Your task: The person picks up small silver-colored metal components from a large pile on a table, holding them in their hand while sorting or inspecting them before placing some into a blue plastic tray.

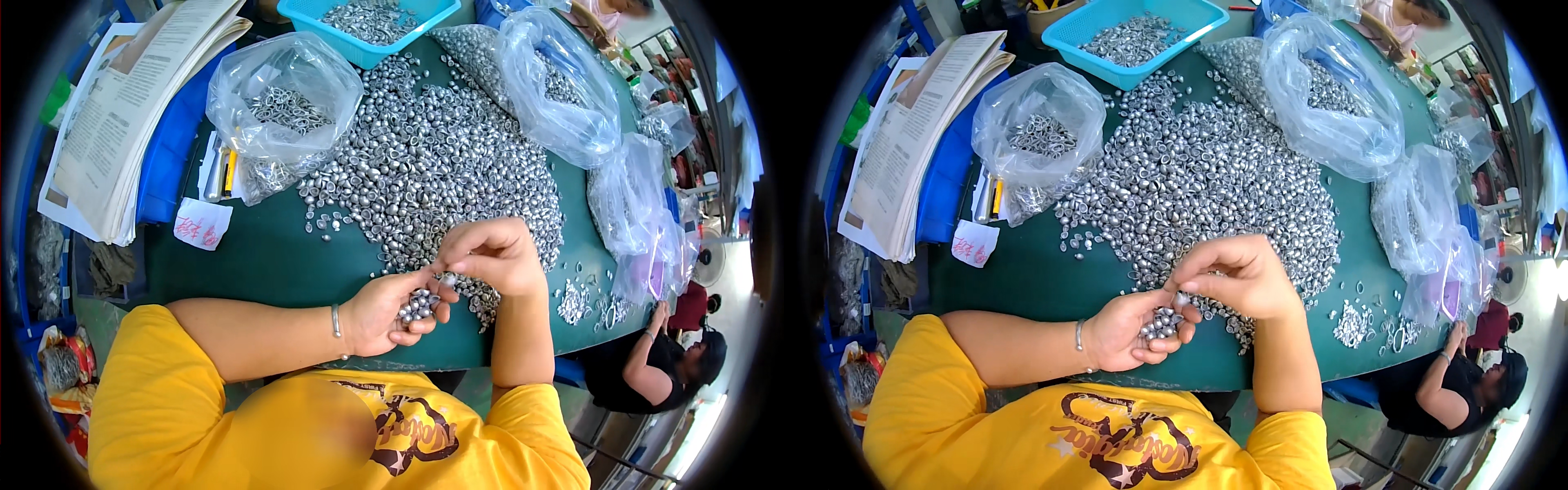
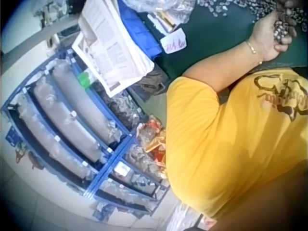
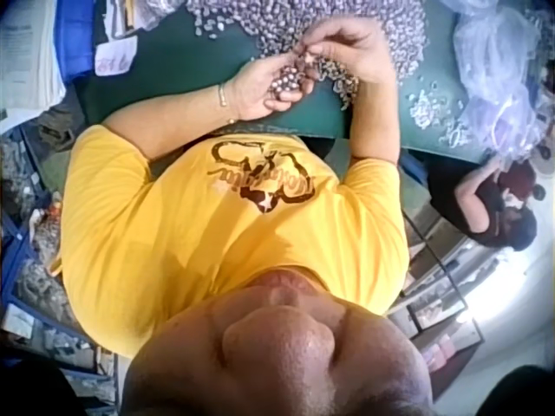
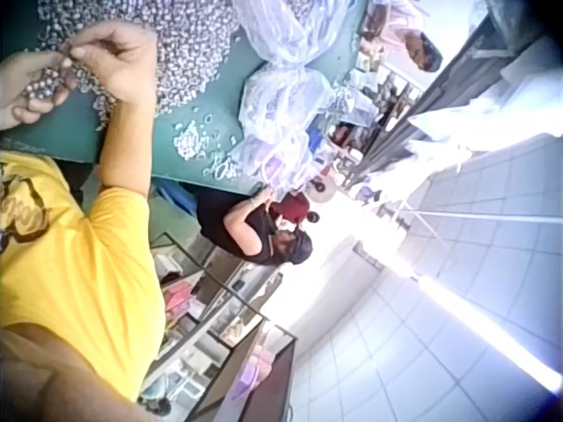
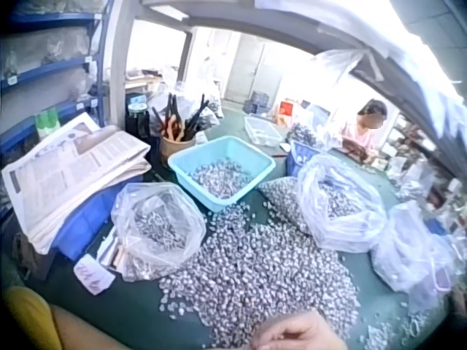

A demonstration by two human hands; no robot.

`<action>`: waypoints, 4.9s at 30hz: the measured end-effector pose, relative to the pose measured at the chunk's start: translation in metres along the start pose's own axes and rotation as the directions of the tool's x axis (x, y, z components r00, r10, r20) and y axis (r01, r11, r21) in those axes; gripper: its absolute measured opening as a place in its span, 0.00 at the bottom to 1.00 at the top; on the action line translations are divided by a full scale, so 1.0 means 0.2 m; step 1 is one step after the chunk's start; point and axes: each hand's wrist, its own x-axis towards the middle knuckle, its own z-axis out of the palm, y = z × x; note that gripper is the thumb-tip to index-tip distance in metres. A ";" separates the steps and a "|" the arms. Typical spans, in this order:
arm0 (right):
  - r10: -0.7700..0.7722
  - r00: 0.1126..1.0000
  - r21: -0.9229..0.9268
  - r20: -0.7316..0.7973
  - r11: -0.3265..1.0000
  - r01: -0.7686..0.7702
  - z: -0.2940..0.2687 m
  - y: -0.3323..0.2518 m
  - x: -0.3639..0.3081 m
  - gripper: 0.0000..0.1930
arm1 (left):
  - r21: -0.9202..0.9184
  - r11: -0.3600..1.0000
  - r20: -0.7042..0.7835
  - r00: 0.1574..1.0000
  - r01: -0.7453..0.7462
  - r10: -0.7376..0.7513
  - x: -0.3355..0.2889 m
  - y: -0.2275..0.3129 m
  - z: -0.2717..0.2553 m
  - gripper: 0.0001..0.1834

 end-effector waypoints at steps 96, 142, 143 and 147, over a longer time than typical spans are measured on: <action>-0.189 0.964 0.199 -0.186 0.954 0.226 0.03 0.07 0.04 0.12 | 0.016 1.000 -0.015 1.000 0.015 -0.015 0.00 0.00 0.01 0.19; 0.009 0.978 -0.103 0.209 0.995 0.013 0.01 -0.08 0.05 0.02 | -0.043 0.999 0.031 0.999 -0.012 0.013 0.01 0.00 -0.01 0.18; 0.021 0.954 -0.207 0.300 0.977 0.043 0.00 -0.10 0.07 0.02 | -0.058 0.998 0.073 0.997 -0.013 0.018 0.01 0.00 -0.01 0.18; -0.105 0.993 -0.739 0.060 0.663 0.115 0.12 -0.07 0.18 0.03 | -0.049 0.999 0.031 0.999 0.008 -0.007 0.02 -0.01 -0.01 0.18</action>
